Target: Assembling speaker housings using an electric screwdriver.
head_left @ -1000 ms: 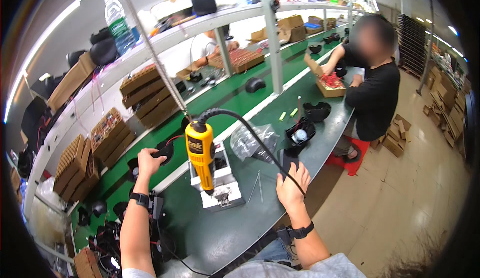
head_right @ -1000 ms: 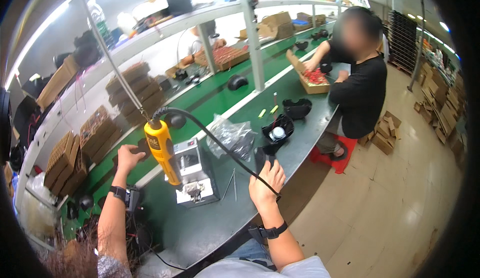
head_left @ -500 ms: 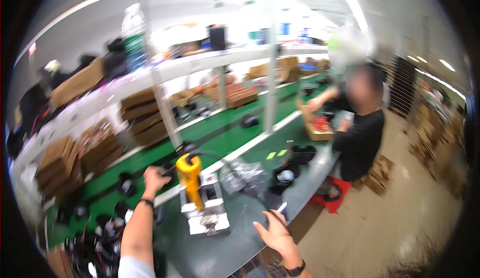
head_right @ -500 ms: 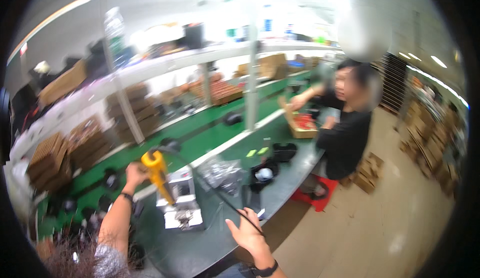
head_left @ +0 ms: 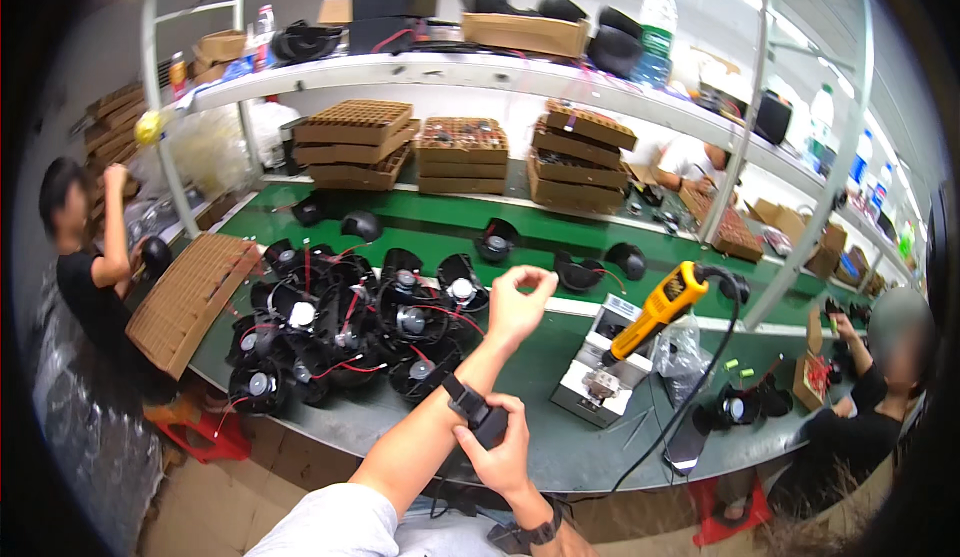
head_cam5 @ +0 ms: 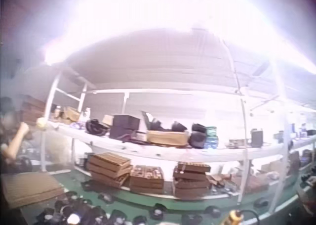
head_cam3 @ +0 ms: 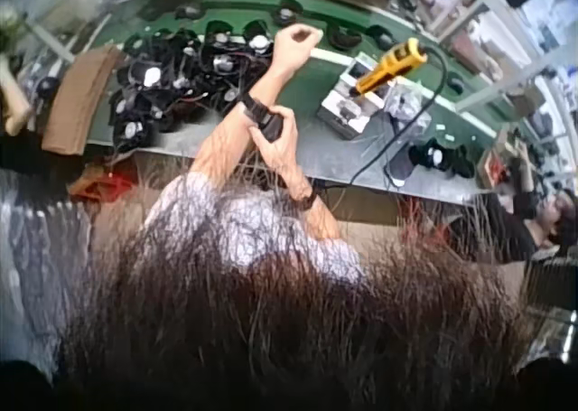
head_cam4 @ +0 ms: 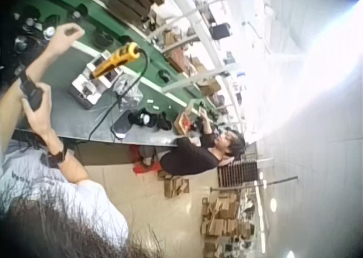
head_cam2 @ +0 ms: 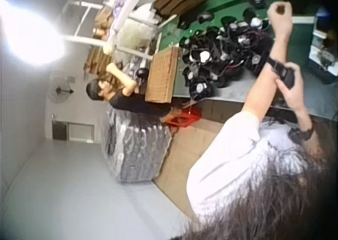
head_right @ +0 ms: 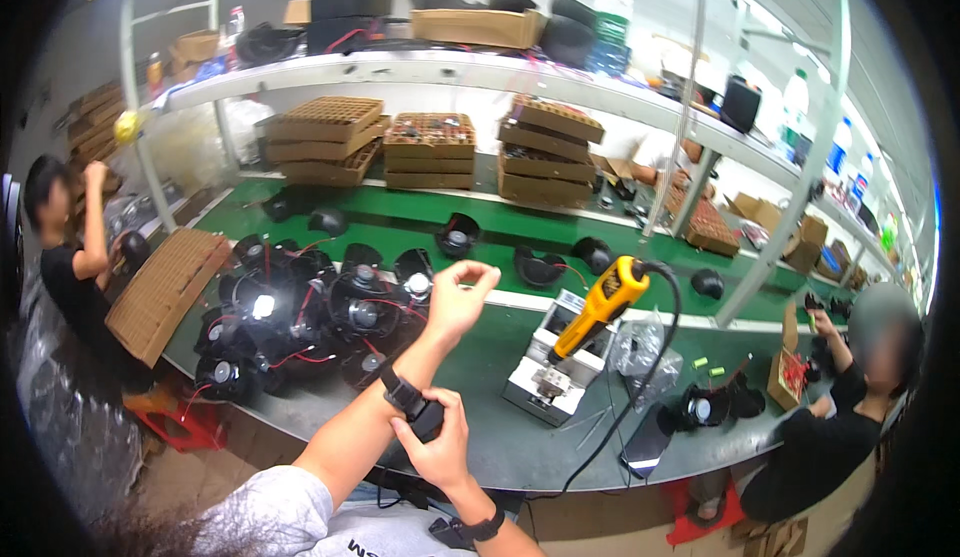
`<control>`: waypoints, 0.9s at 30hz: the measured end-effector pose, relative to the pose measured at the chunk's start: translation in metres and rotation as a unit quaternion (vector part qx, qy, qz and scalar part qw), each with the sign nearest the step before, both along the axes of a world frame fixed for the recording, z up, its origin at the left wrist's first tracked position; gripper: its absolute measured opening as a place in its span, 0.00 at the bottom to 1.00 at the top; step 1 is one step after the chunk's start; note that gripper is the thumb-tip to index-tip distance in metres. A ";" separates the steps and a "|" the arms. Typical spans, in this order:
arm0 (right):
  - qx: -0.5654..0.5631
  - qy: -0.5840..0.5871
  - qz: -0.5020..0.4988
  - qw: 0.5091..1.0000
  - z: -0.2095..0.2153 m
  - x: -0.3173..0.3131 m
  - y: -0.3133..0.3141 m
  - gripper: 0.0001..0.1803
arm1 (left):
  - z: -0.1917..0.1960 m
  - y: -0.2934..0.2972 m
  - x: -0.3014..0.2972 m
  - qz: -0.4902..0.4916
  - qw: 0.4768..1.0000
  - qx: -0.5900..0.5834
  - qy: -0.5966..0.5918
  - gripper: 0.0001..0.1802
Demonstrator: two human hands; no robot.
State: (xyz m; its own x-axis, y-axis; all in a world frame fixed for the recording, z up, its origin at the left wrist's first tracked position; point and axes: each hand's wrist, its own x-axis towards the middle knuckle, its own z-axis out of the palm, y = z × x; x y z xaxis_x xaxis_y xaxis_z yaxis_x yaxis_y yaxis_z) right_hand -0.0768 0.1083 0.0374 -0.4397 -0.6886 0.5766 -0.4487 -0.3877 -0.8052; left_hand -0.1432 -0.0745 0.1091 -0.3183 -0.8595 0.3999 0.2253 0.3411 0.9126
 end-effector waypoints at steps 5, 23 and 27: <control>0.073 0.043 -0.045 0.995 0.014 -0.004 0.015 0.23 | -0.042 0.047 0.043 -0.001 0.999 -0.047 0.023 0.08; 0.109 0.122 0.039 0.986 0.031 -0.032 0.073 0.20 | -0.097 0.162 0.145 -0.171 0.984 0.060 -0.002 0.12; 0.183 0.121 0.083 0.972 0.033 -0.029 0.070 0.20 | -0.090 0.161 0.184 -0.226 0.961 -0.132 -0.093 0.32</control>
State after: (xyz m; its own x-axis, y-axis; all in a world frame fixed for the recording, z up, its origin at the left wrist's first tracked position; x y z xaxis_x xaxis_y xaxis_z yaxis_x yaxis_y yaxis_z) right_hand -0.1055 0.1783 0.0705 -0.1882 -0.9171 0.3514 -0.5976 -0.1770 -0.7820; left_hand 0.0406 0.0868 0.0193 -0.7221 -0.4933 0.4850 0.2465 0.4716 0.8467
